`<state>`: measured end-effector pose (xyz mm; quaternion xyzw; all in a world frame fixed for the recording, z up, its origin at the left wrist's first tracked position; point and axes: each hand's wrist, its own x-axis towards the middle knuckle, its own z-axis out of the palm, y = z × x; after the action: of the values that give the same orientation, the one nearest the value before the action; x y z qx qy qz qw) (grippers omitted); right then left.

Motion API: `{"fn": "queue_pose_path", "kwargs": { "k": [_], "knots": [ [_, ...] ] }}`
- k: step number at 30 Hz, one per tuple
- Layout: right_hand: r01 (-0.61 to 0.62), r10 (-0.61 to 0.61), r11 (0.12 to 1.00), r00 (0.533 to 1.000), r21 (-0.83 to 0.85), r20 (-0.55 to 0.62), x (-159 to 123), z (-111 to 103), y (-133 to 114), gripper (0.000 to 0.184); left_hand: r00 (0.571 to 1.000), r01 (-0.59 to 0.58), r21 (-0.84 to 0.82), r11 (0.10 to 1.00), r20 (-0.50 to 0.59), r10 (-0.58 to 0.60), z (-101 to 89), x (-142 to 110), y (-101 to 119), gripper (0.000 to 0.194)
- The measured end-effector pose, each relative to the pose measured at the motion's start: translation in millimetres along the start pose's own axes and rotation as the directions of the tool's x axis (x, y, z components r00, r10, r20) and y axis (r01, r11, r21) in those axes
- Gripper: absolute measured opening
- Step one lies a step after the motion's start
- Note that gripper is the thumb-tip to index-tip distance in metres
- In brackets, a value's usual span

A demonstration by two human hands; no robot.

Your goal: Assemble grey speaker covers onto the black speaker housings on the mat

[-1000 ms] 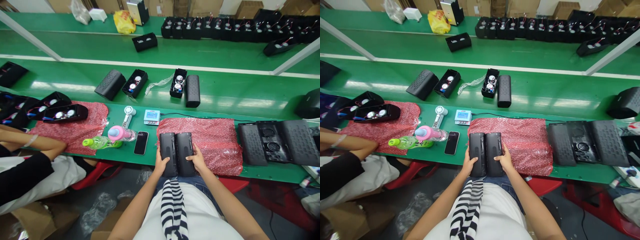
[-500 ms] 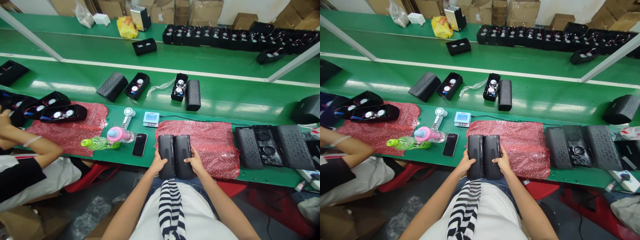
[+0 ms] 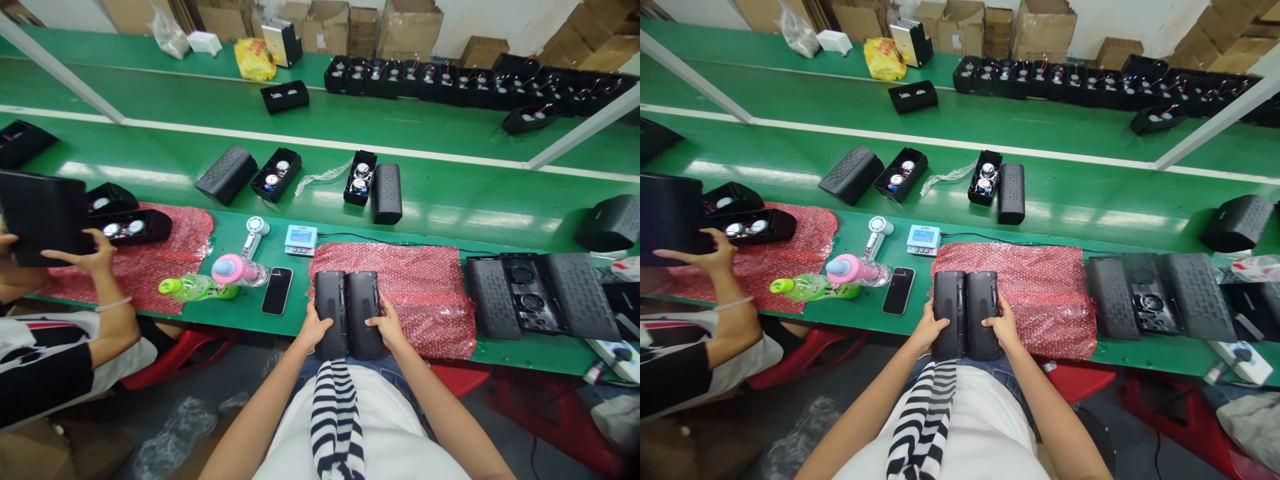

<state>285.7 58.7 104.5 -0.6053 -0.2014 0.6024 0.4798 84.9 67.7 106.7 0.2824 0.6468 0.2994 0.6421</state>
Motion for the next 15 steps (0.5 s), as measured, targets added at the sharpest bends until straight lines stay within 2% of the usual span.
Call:
{"fn": "queue_pose_path", "kwargs": {
  "k": [9, 15],
  "knots": [
    [-0.008, 0.008, 1.0, 1.0, 0.009, -0.026, 1.8, 1.0, 3.3, 0.089, 0.999, -0.015, 0.006, 1.0, -0.036, 0.015, -0.3, 0.2, -1.7, 0.081],
    [-0.008, 0.007, 1.0, 1.0, -0.021, -0.025, 2.3, 1.3, 5.1, 0.09, 0.994, -0.063, 0.061, 0.996, -0.09, 0.069, 0.6, -1.2, -3.4, 0.077]
  ]
}}
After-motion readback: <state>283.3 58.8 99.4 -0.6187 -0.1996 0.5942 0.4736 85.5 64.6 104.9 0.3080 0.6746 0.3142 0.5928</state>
